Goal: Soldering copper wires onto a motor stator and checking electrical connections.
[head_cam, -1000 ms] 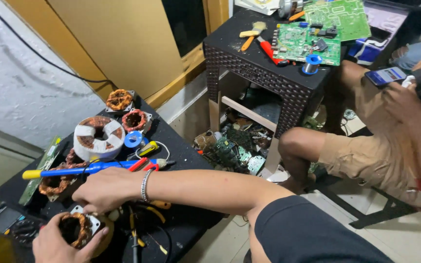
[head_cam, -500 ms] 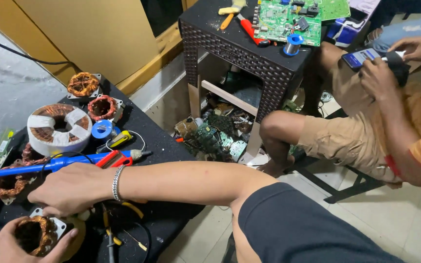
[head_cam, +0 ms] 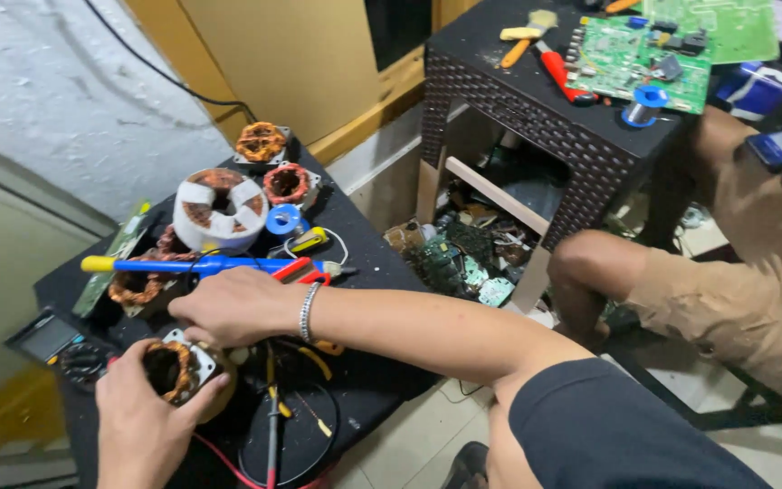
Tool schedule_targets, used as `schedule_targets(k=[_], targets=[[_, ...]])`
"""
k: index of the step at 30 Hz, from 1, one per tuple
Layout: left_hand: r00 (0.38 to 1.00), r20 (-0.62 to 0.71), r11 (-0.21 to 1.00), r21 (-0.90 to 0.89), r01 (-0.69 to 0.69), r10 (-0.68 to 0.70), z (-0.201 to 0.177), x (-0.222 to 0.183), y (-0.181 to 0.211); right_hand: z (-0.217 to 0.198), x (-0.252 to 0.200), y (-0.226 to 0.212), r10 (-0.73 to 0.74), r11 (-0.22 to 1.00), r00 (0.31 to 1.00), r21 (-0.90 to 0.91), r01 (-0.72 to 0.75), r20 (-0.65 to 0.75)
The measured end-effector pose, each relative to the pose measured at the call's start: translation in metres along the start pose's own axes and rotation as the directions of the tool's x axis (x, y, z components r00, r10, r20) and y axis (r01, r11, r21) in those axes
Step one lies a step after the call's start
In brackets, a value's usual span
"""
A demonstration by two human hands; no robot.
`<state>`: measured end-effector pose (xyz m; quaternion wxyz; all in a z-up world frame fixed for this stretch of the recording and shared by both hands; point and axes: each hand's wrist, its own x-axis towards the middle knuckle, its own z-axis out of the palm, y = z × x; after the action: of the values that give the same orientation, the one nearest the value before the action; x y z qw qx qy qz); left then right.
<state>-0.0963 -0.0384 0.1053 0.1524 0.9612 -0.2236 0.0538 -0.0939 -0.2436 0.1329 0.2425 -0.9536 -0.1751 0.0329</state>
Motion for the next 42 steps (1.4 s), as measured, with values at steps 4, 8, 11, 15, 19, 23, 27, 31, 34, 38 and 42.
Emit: schedule_targets(k=[4, 8, 11, 15, 19, 23, 27, 31, 34, 38, 42], targets=[[0.999, 0.04, 0.994, -0.1, 0.032, -0.028, -0.011, -0.005, 0.01, -0.002, 0.0, 0.0, 0.022, 1.0, 0.999, 0.009, -0.023, 0.029], [0.999, -0.037, 0.996, -0.088, -0.01, 0.007, 0.004, -0.01, -0.003, -0.001, -0.002, -0.001, -0.035, 0.999, 0.999, -0.032, 0.035, -0.002], [0.997, -0.07, 0.981, -0.191, -0.041, 0.028, -0.007, -0.014, 0.002, -0.004, -0.001, 0.0, -0.084, 0.996, 0.996, 0.045, 0.083, 0.021], [0.999, -0.026, 0.964, -0.262, -0.045, 0.04, -0.017, -0.017, 0.009, -0.006, -0.005, -0.003, -0.002, 1.0, 1.0, 0.011, 0.003, -0.011], [0.999, 0.004, 0.955, -0.294, -0.046, 0.049, -0.024, -0.019, 0.016, -0.005, -0.007, -0.001, 0.018, 1.0, 0.999, -0.004, -0.018, -0.043], [0.999, 0.009, 0.955, -0.294, -0.04, 0.044, -0.02, -0.019, 0.013, -0.008, -0.008, 0.001, -0.004, 1.0, 1.0, -0.011, 0.004, -0.017], [0.999, 0.009, 0.959, -0.28, -0.042, 0.047, -0.021, -0.018, 0.013, -0.007, -0.005, 0.002, 0.011, 0.999, 1.0, -0.031, -0.012, -0.008], [0.999, 0.023, 0.961, -0.275, -0.034, 0.042, -0.023, -0.017, 0.015, -0.009, -0.005, 0.004, 0.015, 1.0, 0.999, 0.006, -0.015, 0.033], [0.999, 0.014, 0.961, -0.274, -0.043, 0.049, -0.023, -0.018, 0.014, -0.007, -0.003, 0.003, 0.041, 0.999, 0.999, -0.017, -0.041, -0.011], [0.998, 0.012, 0.962, -0.269, -0.051, 0.057, -0.022, -0.017, 0.013, -0.008, -0.003, 0.004, 0.02, 0.999, 1.0, -0.034, -0.021, -0.004], [0.999, 0.0, 0.96, -0.276, -0.048, 0.05, -0.025, -0.018, 0.015, -0.01, -0.003, 0.002, 0.028, 0.999, 0.999, -0.02, -0.027, 0.022]])
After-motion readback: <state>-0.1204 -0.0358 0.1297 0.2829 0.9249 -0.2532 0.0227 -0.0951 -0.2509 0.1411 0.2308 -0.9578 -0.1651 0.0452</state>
